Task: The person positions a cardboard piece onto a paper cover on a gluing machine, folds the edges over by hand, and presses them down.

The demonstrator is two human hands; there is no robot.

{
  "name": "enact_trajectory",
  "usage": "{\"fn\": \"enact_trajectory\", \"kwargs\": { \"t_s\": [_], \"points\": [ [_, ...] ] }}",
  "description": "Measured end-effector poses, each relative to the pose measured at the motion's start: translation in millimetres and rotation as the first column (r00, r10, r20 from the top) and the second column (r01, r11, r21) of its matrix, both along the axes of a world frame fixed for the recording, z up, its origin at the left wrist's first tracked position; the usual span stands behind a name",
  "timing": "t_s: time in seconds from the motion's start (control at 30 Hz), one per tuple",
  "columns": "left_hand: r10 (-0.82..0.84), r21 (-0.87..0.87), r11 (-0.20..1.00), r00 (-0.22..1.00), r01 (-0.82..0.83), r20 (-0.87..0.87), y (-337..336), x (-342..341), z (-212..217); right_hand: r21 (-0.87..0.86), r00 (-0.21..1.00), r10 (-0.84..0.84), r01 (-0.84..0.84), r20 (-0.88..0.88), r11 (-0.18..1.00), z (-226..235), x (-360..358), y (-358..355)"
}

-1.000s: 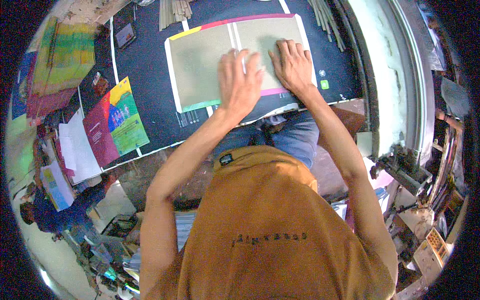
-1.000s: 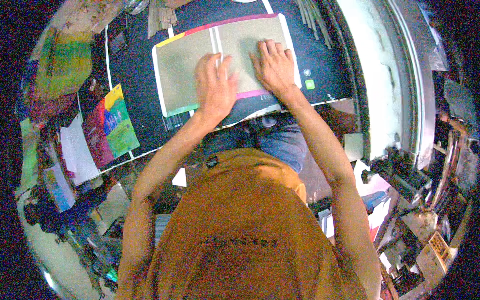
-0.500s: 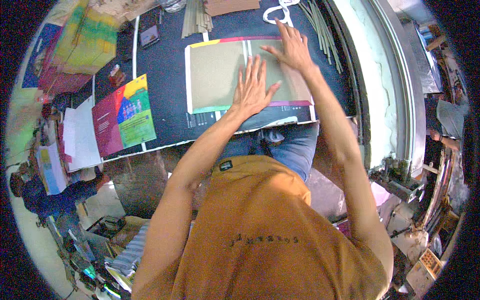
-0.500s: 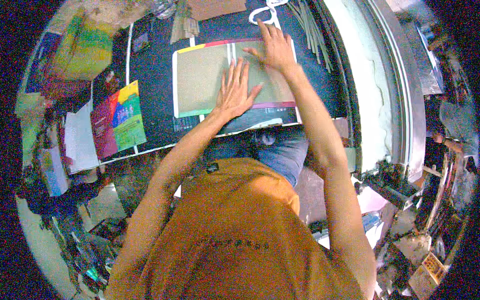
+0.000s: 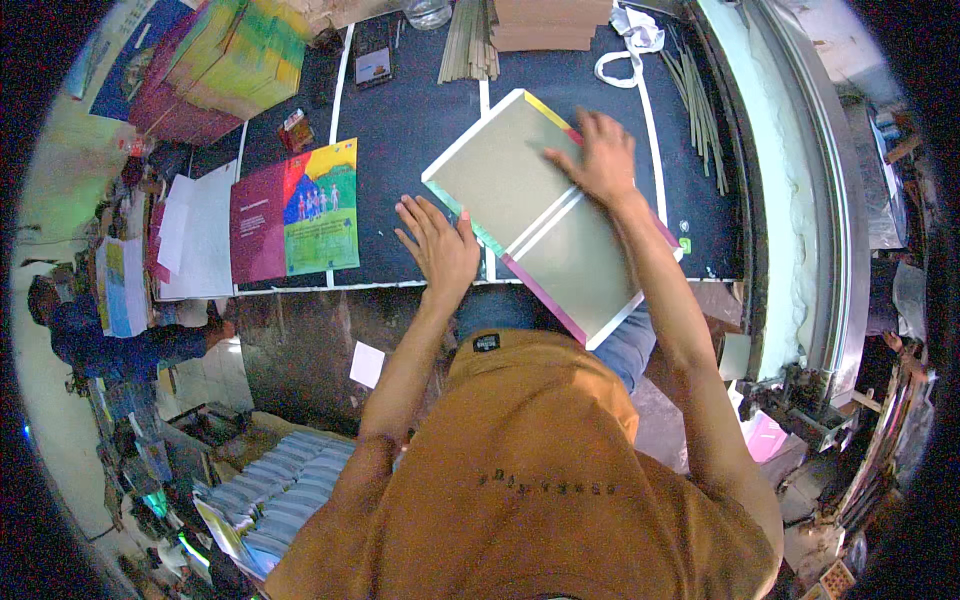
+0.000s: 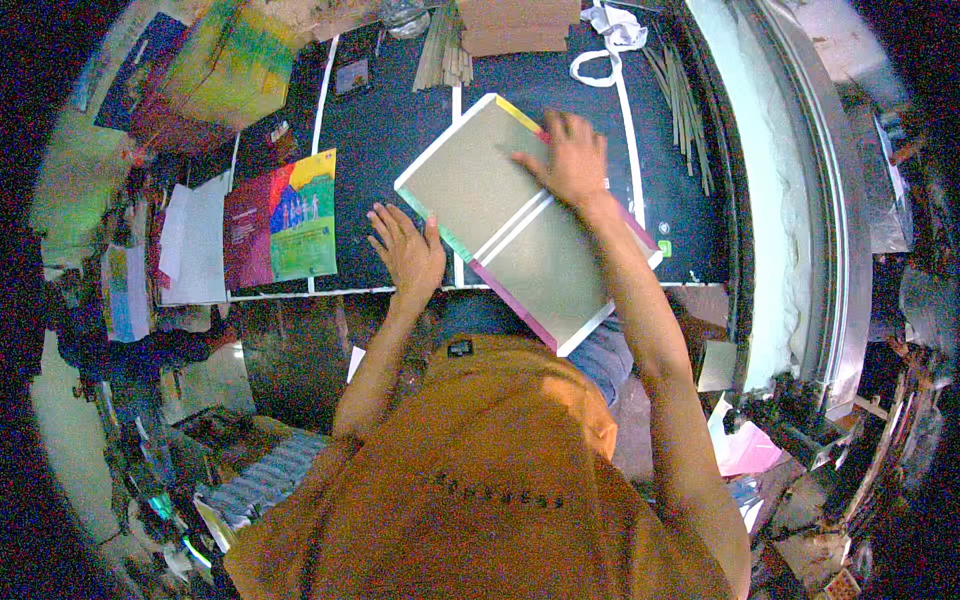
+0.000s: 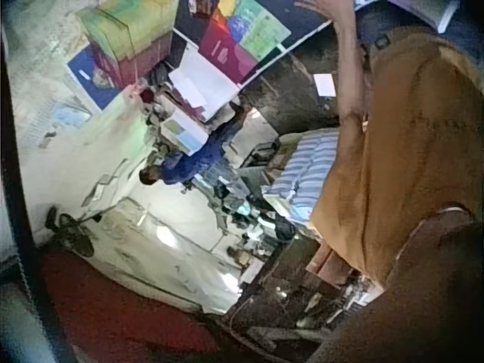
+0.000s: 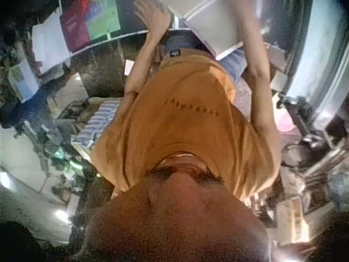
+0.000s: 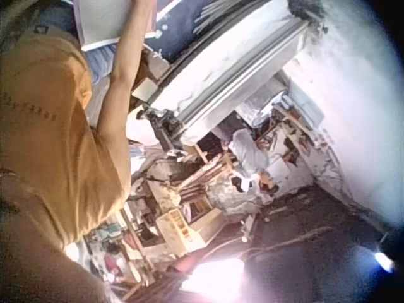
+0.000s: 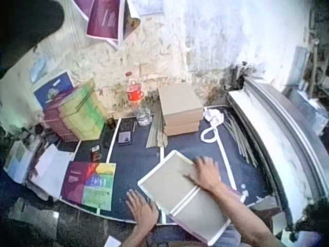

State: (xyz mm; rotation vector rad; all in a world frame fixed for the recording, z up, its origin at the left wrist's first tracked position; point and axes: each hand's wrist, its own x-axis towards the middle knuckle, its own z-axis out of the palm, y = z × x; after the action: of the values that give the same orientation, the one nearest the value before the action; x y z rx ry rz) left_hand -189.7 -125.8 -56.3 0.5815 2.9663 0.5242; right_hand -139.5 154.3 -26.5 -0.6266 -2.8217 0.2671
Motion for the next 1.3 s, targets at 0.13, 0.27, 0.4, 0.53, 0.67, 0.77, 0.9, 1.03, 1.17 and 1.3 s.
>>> {"fn": "enact_trajectory", "kwargs": {
  "t_s": [0.13, 0.27, 0.4, 0.53, 0.67, 0.77, 0.9, 1.03, 1.17, 1.3],
  "points": [
    [0.048, -0.084, 0.995, 0.998, -0.052, -0.04, 31, -6, -6, -0.008, 0.997, 0.066, -0.066, 0.039, 0.998, -41, -57, -2],
    [0.033, -0.091, 0.995, 0.996, -0.04, -0.081, 34, -3, -21, 0.058, 0.994, 0.077, -0.082, 0.08, 0.995, -36, -59, -13],
    [-0.049, -0.083, 0.996, 0.992, 0.039, -0.118, 29, -6, -16, 0.118, 0.989, 0.129, -0.137, 0.073, 0.984, -36, -62, -13],
    [-0.127, -0.029, 0.992, 0.99, 0.126, -0.065, 7, -37, -3, 0.083, 0.961, 0.268, -0.273, 0.063, 0.959, -26, -67, 14],
    [0.193, 0.377, 0.924, 0.931, -0.066, -0.309, 3, -76, -8, 0.067, 0.907, 0.409, -0.404, -0.1, 0.912, -24, -86, 58],
    [0.26, 0.298, 0.936, 0.939, -0.187, -0.227, 6, -77, -24, 0.134, 0.885, 0.435, -0.416, -0.167, 0.899, -28, -83, 63],
    [0.279, 0.367, 0.912, 0.934, -0.185, -0.223, 14, -70, -25, 0.12, 0.904, 0.408, -0.394, -0.131, 0.911, -33, -78, 67],
    [0.262, 0.342, 0.923, 0.94, -0.178, -0.22, 6, -68, -27, 0.069, 0.907, 0.406, -0.401, -0.11, 0.914, -32, -82, 62],
    [0.152, 0.207, 0.974, 0.946, -0.094, -0.286, 3, -73, -22, 0.062, 0.92, 0.381, -0.377, -0.086, 0.924, -27, -86, 61],
    [-0.205, -0.153, 0.974, 0.936, 0.167, -0.285, -3, -92, -2, -0.041, 0.934, 0.354, -0.356, -0.042, 0.934, -25, -97, 59]
  ]
}}
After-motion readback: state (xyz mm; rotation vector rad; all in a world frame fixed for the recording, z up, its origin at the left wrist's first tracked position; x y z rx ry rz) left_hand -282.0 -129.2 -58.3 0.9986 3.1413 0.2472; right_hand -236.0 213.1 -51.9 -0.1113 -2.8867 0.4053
